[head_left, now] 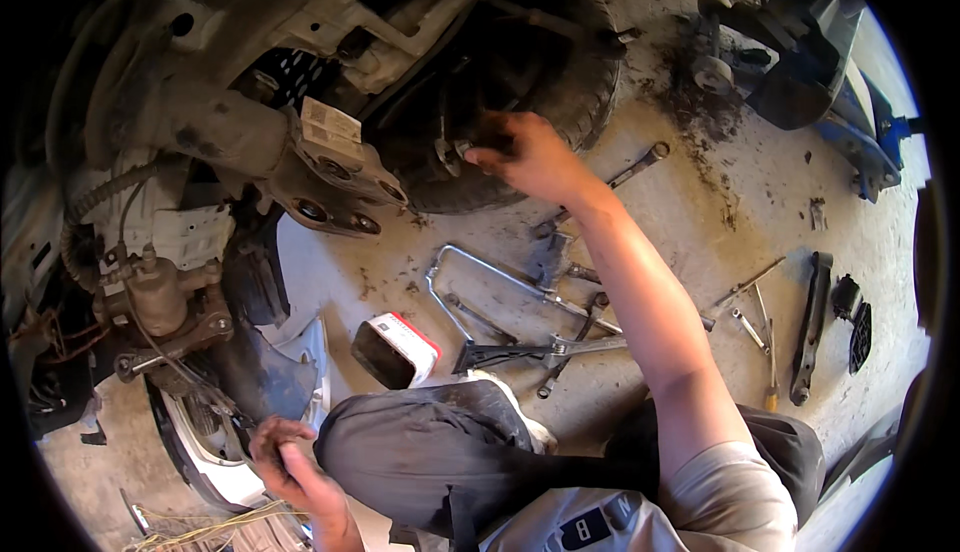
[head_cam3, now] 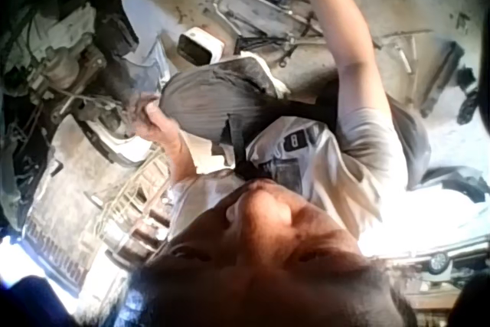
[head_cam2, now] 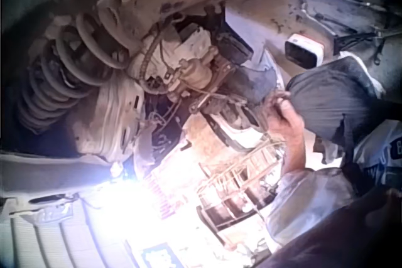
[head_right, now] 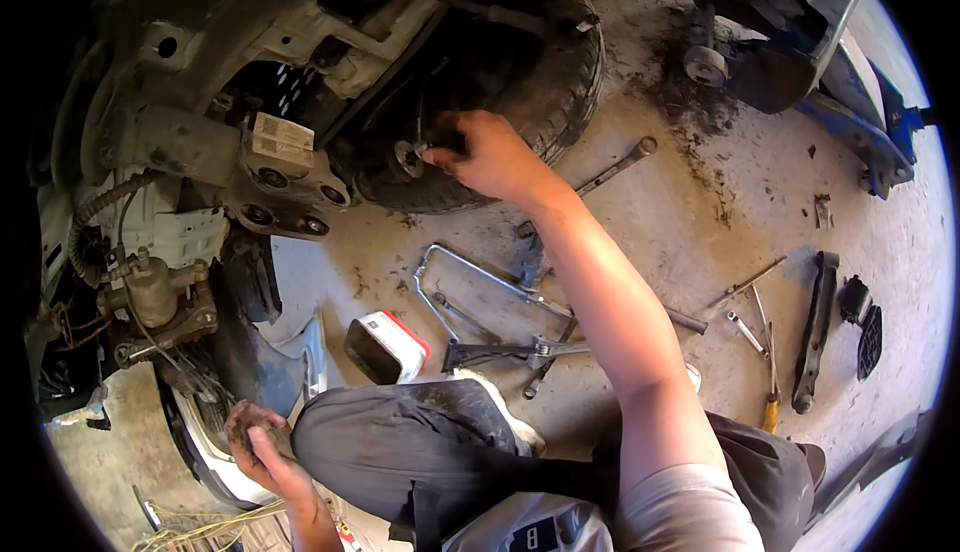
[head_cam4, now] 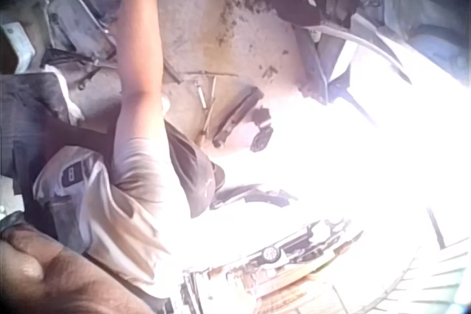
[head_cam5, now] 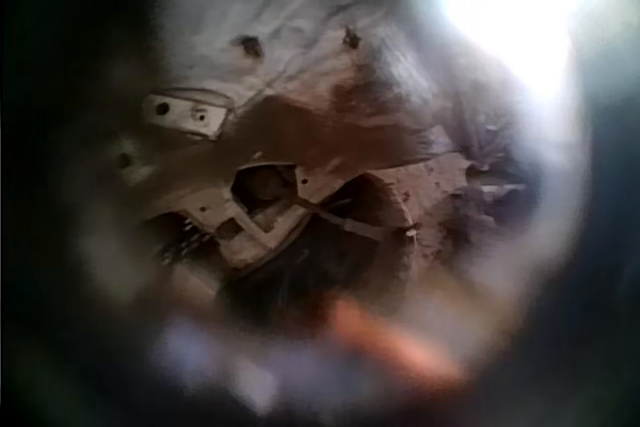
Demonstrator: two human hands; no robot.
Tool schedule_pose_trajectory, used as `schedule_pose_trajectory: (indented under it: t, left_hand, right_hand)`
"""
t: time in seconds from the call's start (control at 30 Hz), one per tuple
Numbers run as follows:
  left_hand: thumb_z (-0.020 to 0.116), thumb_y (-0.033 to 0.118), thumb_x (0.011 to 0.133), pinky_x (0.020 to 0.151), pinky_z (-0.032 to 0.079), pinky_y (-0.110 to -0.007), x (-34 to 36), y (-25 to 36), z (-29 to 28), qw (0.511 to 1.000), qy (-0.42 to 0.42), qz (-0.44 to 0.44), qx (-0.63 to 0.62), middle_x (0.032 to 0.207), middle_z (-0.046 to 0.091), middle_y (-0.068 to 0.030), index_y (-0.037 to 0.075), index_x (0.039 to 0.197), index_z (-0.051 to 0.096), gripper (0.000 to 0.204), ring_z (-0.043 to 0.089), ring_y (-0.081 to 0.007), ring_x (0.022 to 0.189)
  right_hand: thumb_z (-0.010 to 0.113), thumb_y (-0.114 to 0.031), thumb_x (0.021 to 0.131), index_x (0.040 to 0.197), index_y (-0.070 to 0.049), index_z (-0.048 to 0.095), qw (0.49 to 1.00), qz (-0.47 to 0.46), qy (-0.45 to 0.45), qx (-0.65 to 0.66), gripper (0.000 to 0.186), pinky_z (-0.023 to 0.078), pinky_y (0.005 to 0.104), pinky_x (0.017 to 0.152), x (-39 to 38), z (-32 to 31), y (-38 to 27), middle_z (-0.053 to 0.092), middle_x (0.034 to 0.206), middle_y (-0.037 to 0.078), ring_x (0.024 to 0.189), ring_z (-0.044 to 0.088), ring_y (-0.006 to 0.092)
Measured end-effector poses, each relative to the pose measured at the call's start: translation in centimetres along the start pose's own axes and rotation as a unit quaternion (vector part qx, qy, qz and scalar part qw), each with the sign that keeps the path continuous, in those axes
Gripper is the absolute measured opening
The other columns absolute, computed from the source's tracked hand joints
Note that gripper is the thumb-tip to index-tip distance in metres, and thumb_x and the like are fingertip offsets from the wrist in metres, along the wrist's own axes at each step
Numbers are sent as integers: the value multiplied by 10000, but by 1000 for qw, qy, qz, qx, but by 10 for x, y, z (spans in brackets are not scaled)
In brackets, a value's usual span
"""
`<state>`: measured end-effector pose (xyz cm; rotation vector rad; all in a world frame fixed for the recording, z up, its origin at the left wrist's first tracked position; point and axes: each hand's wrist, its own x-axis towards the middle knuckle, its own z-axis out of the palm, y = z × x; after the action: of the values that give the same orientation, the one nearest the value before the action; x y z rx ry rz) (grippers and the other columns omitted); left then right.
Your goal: The person sits on the garage floor and works on the front suspension of a lifted car. They use a wrench to tighten bolts on a control arm, then retrieve bolts from a small container and install them by hand. Finally, they reach into the engine bay to adjust a component near the battery.
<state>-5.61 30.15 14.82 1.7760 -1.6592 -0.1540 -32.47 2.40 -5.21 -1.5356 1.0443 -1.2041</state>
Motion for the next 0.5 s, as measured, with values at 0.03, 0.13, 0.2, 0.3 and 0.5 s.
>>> schedule_pose_trajectory:
  t: [0.03,0.13,0.2,0.3,0.5]
  left_hand:
    - [563,278,935,724,455,-288,8,13,7,996,-61,66,19,978,611,-135,-41,1139,559,378,544,-183,807]
    - [683,219,825,655,491,-320,32,42,30,955,-207,213,26,913,623,-99,13,1166,578,412,601,-200,743]
    - [717,186,789,603,512,-326,35,47,42,938,-257,230,25,913,628,-80,50,1128,632,374,618,-222,700]
    - [743,196,767,625,507,-306,40,46,59,904,-317,286,19,908,626,-42,83,1163,648,423,609,-184,705]
    - [739,196,771,654,508,-282,28,32,55,891,-354,281,37,889,614,-15,101,1211,630,463,599,-167,682]
  right_hand:
    - [713,-265,828,968,14,656,1000,13,3,-16,317,499,440,742,-1,-2,-8,648,879,243,846,628,402]
    - [664,-355,871,897,23,661,997,55,-4,-57,379,499,448,708,-3,-6,-23,638,806,249,796,625,413]
    - [629,-407,893,869,28,666,994,73,-2,-84,437,497,451,700,-1,0,-23,634,780,253,786,624,419]
    - [593,-443,910,845,35,666,989,110,11,-94,488,490,445,693,3,14,-14,628,758,250,776,625,409]
    - [569,-390,934,792,45,600,989,25,111,92,459,458,375,626,1,19,-2,564,652,163,648,586,256]
